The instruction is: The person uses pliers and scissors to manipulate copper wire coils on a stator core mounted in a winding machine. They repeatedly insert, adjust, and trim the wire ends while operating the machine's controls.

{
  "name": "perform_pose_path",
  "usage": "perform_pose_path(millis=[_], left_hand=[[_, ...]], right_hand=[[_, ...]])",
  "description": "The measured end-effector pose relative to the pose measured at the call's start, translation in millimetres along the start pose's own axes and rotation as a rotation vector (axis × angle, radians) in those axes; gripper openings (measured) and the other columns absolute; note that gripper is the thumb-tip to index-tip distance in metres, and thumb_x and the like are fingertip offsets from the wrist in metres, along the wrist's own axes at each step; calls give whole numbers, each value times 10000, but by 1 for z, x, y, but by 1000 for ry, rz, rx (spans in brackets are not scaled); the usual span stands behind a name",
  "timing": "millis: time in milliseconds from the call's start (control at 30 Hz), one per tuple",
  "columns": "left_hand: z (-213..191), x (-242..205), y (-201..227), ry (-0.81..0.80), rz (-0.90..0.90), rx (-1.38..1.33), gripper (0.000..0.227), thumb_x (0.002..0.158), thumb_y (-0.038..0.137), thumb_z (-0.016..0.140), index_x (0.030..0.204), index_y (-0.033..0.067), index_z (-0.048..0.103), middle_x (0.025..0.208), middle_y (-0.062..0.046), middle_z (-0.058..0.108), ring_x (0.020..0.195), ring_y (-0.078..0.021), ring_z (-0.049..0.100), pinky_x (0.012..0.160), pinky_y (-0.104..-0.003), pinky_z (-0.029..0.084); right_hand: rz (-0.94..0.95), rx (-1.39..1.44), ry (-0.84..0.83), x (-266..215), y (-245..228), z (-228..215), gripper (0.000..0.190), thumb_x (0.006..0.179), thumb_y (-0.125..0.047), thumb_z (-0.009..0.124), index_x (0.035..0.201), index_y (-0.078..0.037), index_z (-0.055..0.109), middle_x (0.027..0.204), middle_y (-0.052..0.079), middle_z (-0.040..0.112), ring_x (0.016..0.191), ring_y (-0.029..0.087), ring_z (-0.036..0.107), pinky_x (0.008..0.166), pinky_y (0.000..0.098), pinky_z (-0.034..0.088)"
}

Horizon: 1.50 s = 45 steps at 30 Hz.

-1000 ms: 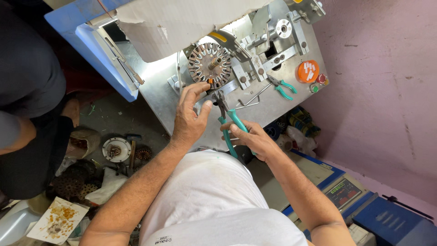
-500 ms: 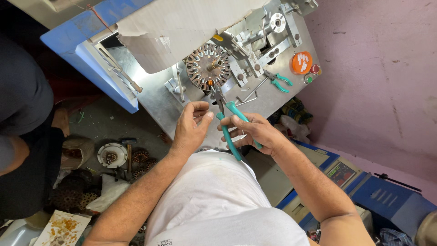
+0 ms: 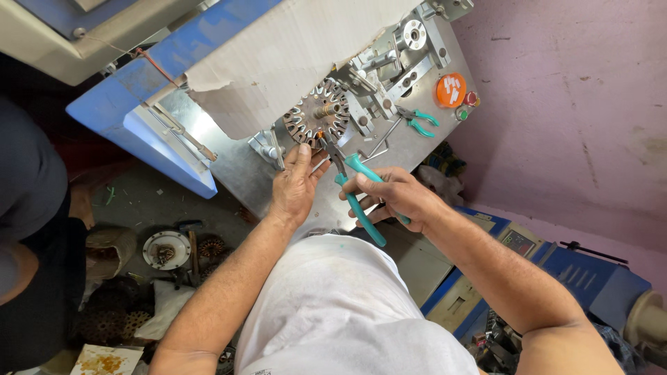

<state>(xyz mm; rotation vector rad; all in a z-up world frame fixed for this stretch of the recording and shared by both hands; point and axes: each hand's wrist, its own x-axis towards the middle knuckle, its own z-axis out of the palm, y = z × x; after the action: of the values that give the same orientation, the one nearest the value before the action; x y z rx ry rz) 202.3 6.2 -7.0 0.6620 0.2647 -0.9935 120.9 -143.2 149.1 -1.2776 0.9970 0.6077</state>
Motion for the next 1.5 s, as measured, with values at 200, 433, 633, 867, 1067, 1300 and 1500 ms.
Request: perform_pose_path(millis=[200, 433, 633, 867, 1067, 1300, 1500], left_hand=[[-4, 2, -6, -9, 64, 67, 357, 1048, 400, 571, 1214, 93, 647, 1224, -39, 653, 1208, -175, 592, 1104, -402, 476], [-10, 7, -10, -35, 85, 33, 329, 1062, 381, 577, 1176, 84, 660, 1181, -27, 660, 1160, -165, 609, 1094, -397, 487], [-12, 10, -13, -38, 94, 20, 323, 1053, 368, 600, 1156, 68, 660, 1177, -34, 650, 1157, -181, 605, 1101, -411, 483], [-15, 9, -12, -54, 52, 14, 347, 1054, 386, 588, 1174, 65, 640, 1207, -52, 643, 1218, -189, 586, 1164, -417, 429], [-18, 12, -16, -73, 34, -70, 360, 1035, 386, 615, 1219, 77, 633, 1227, -53, 642, 1233, -200, 575, 1172, -428, 405], [-23, 14, -17, -60, -32, -86, 446, 1005, 406, 675, 1263, 53, 585, 1308, -80, 595, 1312, -222, 536, 1207, -453, 383], [-15, 11, -6, -45, -51, -53, 506, 976, 411, 653, 1330, 57, 584, 1320, -72, 610, 1295, -200, 550, 1205, -433, 378]], right_hand=[[47, -94, 137, -4, -5, 17, 490, 930, -462, 577, 1174, -41, 639, 1049, 127, 716, 801, 232, 734, 699, 394, 663], [283, 117, 101, 6, 2, 33, 532, 949, -556, 528, 1089, -65, 678, 785, 81, 620, 650, 184, 636, 549, 345, 573], [335, 366, 45, 13, 21, 44, 489, 947, -551, 615, 900, -65, 587, 648, -2, 455, 496, 95, 428, 403, 260, 361], [221, 368, 79, 33, 52, 60, 421, 907, -420, 754, 841, -115, 471, 600, -52, 395, 446, 62, 341, 361, 251, 276], [42, 192, 182, 18, 45, 58, 285, 888, -361, 666, 1057, -158, 559, 817, 118, 704, 566, 209, 670, 489, 357, 585], [17, 161, 179, -1, 37, 49, 518, 986, -436, 547, 1196, 23, 665, 1215, 227, 723, 944, 249, 758, 836, 385, 665], [101, 213, 182, -12, 7, 50, 550, 947, -446, 528, 1207, 14, 679, 1181, 206, 736, 1060, 302, 769, 848, 436, 672]])
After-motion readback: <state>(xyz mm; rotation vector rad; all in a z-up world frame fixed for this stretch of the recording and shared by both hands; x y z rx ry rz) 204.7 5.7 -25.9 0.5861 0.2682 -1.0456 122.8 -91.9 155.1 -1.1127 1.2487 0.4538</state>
